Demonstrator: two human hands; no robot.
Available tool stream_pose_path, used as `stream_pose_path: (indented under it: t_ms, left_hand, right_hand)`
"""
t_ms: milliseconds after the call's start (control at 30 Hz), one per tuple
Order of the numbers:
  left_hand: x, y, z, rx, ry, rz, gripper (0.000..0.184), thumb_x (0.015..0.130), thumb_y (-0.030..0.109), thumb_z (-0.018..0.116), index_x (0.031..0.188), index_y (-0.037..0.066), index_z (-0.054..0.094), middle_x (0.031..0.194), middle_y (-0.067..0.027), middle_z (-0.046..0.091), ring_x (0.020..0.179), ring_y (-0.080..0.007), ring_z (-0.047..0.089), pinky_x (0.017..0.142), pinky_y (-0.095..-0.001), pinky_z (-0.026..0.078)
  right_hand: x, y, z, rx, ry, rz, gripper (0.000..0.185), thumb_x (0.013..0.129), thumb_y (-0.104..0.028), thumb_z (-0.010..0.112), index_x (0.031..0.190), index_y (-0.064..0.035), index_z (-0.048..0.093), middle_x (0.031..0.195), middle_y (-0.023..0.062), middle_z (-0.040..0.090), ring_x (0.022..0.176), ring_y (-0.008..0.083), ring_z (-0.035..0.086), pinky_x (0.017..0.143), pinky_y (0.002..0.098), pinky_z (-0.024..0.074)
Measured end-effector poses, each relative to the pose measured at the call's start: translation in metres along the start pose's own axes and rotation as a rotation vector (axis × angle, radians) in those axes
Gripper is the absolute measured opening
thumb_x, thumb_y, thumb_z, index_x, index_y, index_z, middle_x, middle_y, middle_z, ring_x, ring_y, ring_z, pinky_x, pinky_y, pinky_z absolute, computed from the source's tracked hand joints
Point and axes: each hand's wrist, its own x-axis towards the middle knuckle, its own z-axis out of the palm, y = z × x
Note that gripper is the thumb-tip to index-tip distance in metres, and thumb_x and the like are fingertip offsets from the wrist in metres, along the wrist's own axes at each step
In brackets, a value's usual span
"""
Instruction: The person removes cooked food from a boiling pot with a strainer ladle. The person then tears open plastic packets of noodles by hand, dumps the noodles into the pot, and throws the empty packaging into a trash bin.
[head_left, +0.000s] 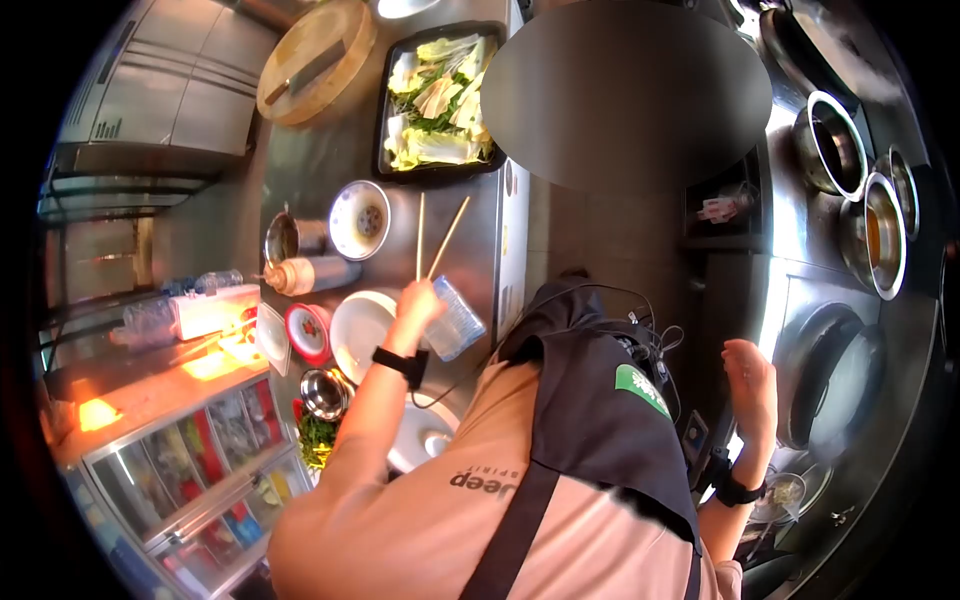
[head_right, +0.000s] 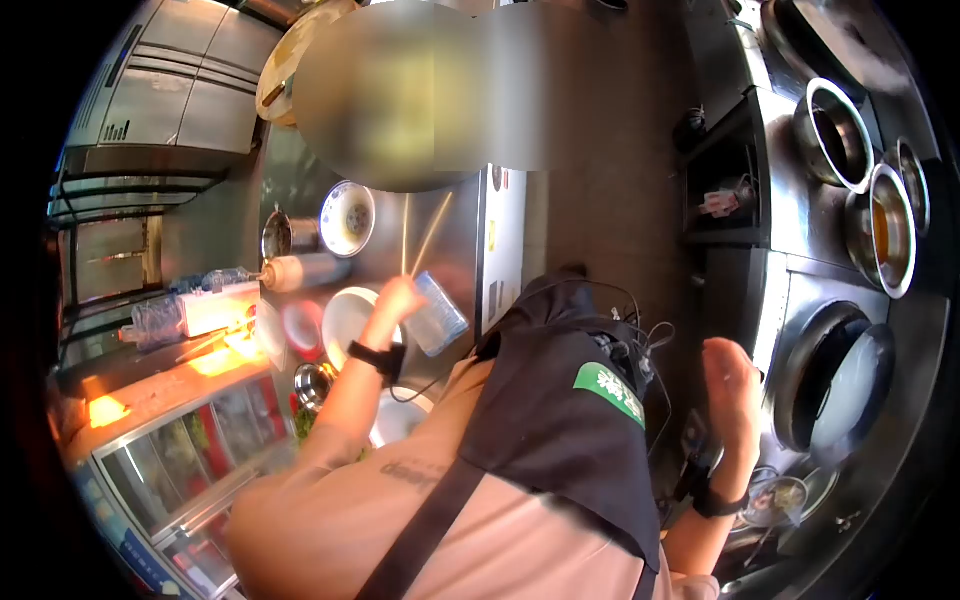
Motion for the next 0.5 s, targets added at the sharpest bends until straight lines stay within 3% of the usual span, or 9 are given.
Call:
stream_pose_path:
  t_ms: [33,133,200,367,500]
  left_hand:
    - [0.005,-0.004,0.023,0.099,-0.004,0.023,0.048,0.070,0.020,0.071,0.112,0.002,0.058,0.117,-0.0215,0.058,0.107,-0.0355,0.058,0.085,-0.0432,0.050]
    - [0.016,-0.010,0.074,0.168,0.188,-0.008,0.060,0.066,0.023,0.080,0.114,0.002,0.052,0.114,-0.0170,0.055,0.108,-0.0346,0.054,0.086,-0.0443,0.048]
    - [0.023,-0.012,0.082,0.164,0.327,0.015,0.069,0.065,0.020,0.081,0.122,0.004,0.046,0.120,-0.0159,0.048,0.113,-0.0352,0.048,0.090,-0.0450,0.045]
    - [0.009,-0.012,0.065,-0.002,0.380,0.016,0.067,0.064,0.019,0.083,0.121,0.008,0.048,0.118,-0.0145,0.048,0.110,-0.0340,0.048,0.091,-0.0445,0.044]
    - [0.031,-0.037,0.071,-0.022,0.360,0.091,0.058,0.059,0.021,0.085,0.108,0.010,0.057,0.114,-0.0130,0.050,0.111,-0.0339,0.046,0.090,-0.0445,0.043]
  right_hand:
    - [0.009,-0.009,0.001,-0.002,-0.008,-0.001,0.017,0.088,-0.003,0.056,0.105,0.0003,0.060,0.090,0.0122,0.066,0.085,0.0190,0.063,0.076,0.0293,0.0488]
    - [0.029,-0.023,0.006,0.042,-0.076,0.006,0.017,0.088,-0.002,0.056,0.104,0.0007,0.060,0.091,0.0113,0.065,0.085,0.0186,0.063,0.075,0.0293,0.0491]
    - [0.038,-0.029,0.010,0.048,-0.066,-0.141,0.014,0.088,-0.005,0.057,0.100,0.0001,0.061,0.089,0.0106,0.064,0.078,0.0174,0.063,0.069,0.0271,0.0494]
    - [0.052,-0.040,0.006,0.066,-0.131,-0.149,0.015,0.086,-0.001,0.057,0.101,-0.0001,0.061,0.090,0.0095,0.064,0.080,0.0171,0.062,0.071,0.0262,0.0493]
    - [0.051,-0.043,-0.003,0.052,-0.107,-0.196,0.015,0.086,-0.002,0.058,0.101,-0.0008,0.062,0.090,0.0092,0.065,0.079,0.0177,0.063,0.070,0.0270,0.0493]
